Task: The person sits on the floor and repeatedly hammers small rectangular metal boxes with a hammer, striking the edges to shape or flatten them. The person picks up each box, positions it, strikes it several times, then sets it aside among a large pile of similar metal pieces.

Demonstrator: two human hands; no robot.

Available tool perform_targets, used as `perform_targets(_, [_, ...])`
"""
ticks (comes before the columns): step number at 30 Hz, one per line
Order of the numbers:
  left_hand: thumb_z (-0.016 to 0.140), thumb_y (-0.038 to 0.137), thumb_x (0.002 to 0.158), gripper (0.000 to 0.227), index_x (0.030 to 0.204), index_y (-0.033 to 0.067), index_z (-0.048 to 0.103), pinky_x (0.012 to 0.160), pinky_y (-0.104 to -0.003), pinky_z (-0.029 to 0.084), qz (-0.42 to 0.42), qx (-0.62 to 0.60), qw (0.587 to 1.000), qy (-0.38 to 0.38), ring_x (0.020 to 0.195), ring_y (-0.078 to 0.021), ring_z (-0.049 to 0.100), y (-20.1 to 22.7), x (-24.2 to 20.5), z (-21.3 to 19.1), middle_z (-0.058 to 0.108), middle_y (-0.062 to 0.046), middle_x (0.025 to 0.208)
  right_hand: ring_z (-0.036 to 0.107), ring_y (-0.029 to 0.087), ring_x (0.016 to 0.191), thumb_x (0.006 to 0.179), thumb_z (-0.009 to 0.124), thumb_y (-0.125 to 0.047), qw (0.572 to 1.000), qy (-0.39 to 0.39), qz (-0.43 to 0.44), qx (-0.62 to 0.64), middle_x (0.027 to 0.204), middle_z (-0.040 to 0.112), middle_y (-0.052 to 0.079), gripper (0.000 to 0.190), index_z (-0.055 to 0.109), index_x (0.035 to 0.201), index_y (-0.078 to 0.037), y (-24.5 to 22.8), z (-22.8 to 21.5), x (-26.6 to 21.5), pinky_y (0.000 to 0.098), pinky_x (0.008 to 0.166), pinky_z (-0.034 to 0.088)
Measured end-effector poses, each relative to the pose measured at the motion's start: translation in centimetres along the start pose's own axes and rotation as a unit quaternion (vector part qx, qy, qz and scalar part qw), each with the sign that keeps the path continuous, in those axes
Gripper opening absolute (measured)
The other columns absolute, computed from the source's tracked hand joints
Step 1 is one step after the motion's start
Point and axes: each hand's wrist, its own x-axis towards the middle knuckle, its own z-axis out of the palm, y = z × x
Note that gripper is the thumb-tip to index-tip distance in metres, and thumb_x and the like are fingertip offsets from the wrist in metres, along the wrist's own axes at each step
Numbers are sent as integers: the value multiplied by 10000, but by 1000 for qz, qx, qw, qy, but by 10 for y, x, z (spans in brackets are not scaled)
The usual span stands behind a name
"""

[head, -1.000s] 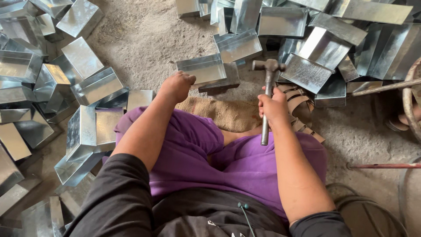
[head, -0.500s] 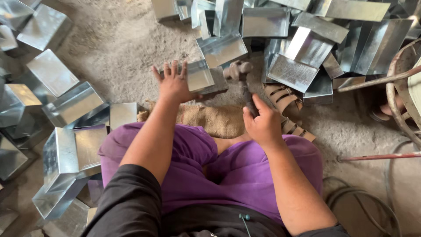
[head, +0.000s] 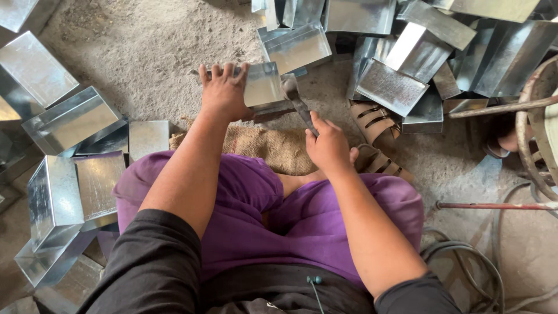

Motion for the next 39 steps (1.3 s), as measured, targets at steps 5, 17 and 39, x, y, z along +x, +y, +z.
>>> perform_targets(5, [931,565,573,1350,1629,213,169,1203,-628,50,-9,-34,999,-3,1470,-408,254,-3,3,10,320,-133,1582,741,319,775,936,733,-111,992,66,84,63,877,721,196,400,648,1306,13,3,-2,-7,395,669,557])
perform_targets(17, [941,591,543,1516,1621,104,-8,1235,-562,171,28,-181,980,82,1438,-421,314,-1,11,16,280,-198,1574,759,196,938,915,767,-86,985,120,46,116,1062,761,184,455,642,1329,55,2,-32,-6,303,812,589])
perform_targets(39, [1018,476,577,1494,1542,-95,31,1229,-447,317,92,-312,933,155,1442,-439,324,7,20,32,268,-302,1541,738,188,827,951,774,-41,989,95,-33,111,999,762,152,350,679,1263,87,-31,-64,-1,304,739,591])
